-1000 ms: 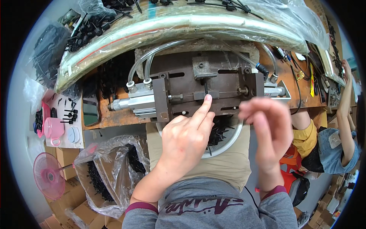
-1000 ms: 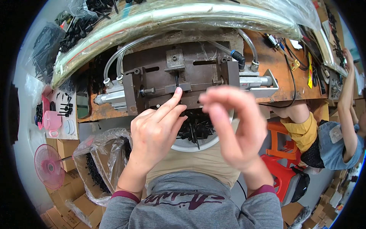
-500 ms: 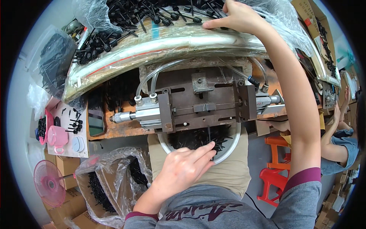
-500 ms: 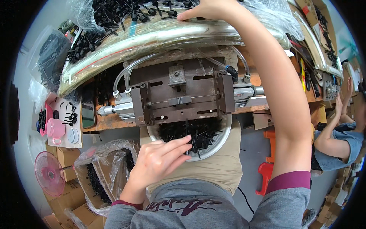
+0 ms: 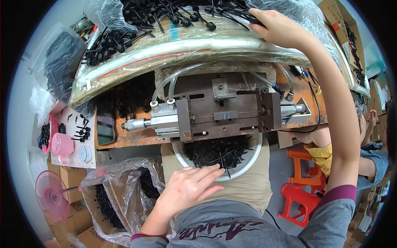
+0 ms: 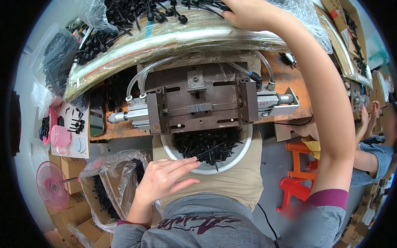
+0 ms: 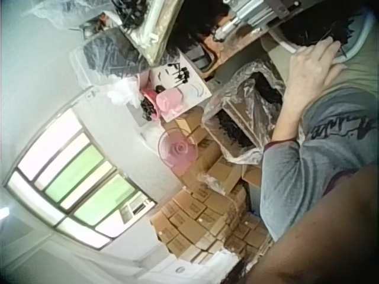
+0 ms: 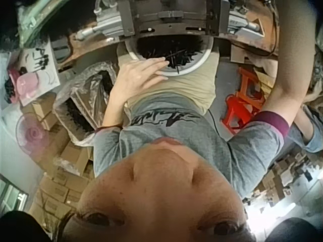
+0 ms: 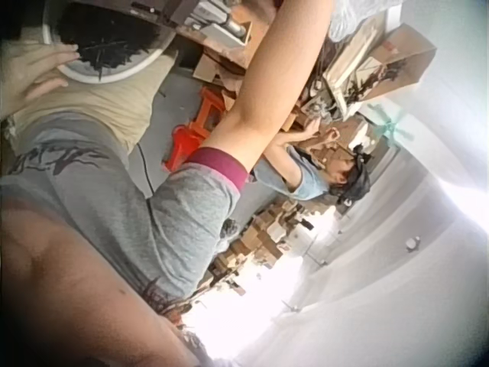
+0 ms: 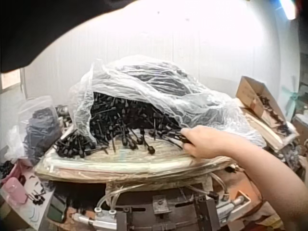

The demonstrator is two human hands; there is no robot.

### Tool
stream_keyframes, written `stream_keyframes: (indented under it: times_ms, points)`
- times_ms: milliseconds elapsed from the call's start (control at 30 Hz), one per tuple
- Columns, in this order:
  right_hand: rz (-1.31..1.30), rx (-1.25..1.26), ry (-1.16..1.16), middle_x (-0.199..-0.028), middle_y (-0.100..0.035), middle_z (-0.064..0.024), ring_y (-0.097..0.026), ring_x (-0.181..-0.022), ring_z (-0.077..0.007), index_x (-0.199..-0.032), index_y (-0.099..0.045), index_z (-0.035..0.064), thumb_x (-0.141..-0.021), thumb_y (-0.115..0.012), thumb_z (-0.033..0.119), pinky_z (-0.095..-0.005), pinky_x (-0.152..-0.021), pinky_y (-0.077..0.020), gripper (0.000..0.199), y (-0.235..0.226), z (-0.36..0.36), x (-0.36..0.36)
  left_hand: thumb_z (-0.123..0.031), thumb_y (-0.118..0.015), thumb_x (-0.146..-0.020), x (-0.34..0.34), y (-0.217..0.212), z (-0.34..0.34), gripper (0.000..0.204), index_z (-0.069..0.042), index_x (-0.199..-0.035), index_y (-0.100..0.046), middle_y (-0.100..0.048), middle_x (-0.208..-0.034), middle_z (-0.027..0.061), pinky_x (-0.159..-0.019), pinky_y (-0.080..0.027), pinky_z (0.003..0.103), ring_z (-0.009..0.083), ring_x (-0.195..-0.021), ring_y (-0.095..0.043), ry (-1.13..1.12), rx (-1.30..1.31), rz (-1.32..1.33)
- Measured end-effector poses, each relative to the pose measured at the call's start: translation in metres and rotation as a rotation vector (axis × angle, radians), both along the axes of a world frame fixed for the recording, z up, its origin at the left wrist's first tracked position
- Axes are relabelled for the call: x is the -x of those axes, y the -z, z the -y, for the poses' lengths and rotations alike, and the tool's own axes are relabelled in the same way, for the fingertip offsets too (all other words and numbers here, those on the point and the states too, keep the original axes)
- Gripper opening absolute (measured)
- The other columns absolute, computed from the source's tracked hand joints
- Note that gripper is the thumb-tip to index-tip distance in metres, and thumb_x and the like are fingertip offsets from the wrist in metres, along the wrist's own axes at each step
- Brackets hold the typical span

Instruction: Using a pneumatic assembly machine to combine cable tie components.

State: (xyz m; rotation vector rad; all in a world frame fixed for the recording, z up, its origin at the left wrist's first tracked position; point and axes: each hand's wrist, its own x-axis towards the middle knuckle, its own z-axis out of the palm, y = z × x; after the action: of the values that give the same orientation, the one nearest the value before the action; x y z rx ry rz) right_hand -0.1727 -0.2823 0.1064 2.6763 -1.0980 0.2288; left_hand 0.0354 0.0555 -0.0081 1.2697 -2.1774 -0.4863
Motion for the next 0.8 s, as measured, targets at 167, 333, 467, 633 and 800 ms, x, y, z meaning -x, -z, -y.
stream_keyframes:
  times_ms: [167,333,467,633,800]
  points:
    - [0.171,-0.244,-0.082,-0.075,-0.058,-0.0093,-0.055,-0.068,-0.0196,-0.109,-0.058,0.0007,-0.100,-0.053,0.029,-0.0327,-0.066,-0.0443,0.030,-0.025,-0.029,0.009,-0.027,-0.081,-0.075,0.009,-0.003,0.007,0.038,-0.007,-0.106,-0.072,-0.073,-0.104,0.0065,-0.062,-0.055,0.027,0.0185,-0.071,-0.070,0.026,0.030,-0.074]
    - [0.392,-0.735,-0.222,-0.065,-0.057,-0.0057,-0.058,-0.059,-0.0131,-0.097,-0.058,0.0008,-0.096,-0.061,0.029,-0.0310,-0.055,-0.0460,0.028,-0.029,-0.123,-0.002,-0.017,-0.073,-0.086,0.008,-0.013,0.021,0.039,0.004,-0.118,-0.066,-0.071,-0.108,0.0172,-0.063,-0.056,0.027,0.0163,-0.069,-0.069,-0.148,-0.017,-0.522]
    - [0.212,-0.983,-0.444,-0.063,-0.055,-0.0183,-0.060,-0.061,-0.0364,-0.092,-0.057,0.0013,-0.093,-0.063,0.021,-0.0412,-0.056,-0.0453,0.020,0.000,-0.170,0.007,-0.007,-0.060,-0.096,0.004,-0.023,0.036,0.038,0.005,-0.131,-0.056,-0.065,-0.118,0.0200,-0.070,-0.057,0.028,0.0138,-0.080,-0.068,-0.061,-0.462,-1.307]
    - [0.200,-1.156,-0.508,-0.068,-0.060,-0.0186,-0.062,-0.064,-0.0356,-0.099,-0.062,0.0007,-0.091,-0.066,0.018,-0.0404,-0.057,-0.0464,0.019,0.024,-0.188,0.018,-0.017,-0.069,-0.090,0.001,-0.029,0.040,0.034,0.011,-0.109,-0.066,-0.066,-0.097,0.0177,-0.060,-0.058,0.028,0.0178,-0.070,-0.068,-0.029,-0.683,-1.159]
    - [0.451,-1.126,-0.308,-0.080,-0.068,-0.0122,-0.069,-0.074,-0.0251,-0.097,-0.068,-0.0031,-0.087,-0.068,0.008,-0.0341,-0.068,-0.0532,0.015,0.039,-0.187,0.037,-0.006,-0.075,-0.081,-0.006,-0.024,0.034,0.033,0.010,-0.108,-0.066,-0.064,-0.100,0.0177,-0.065,-0.059,0.028,0.0182,-0.080,-0.068,0.004,-0.623,-1.346]
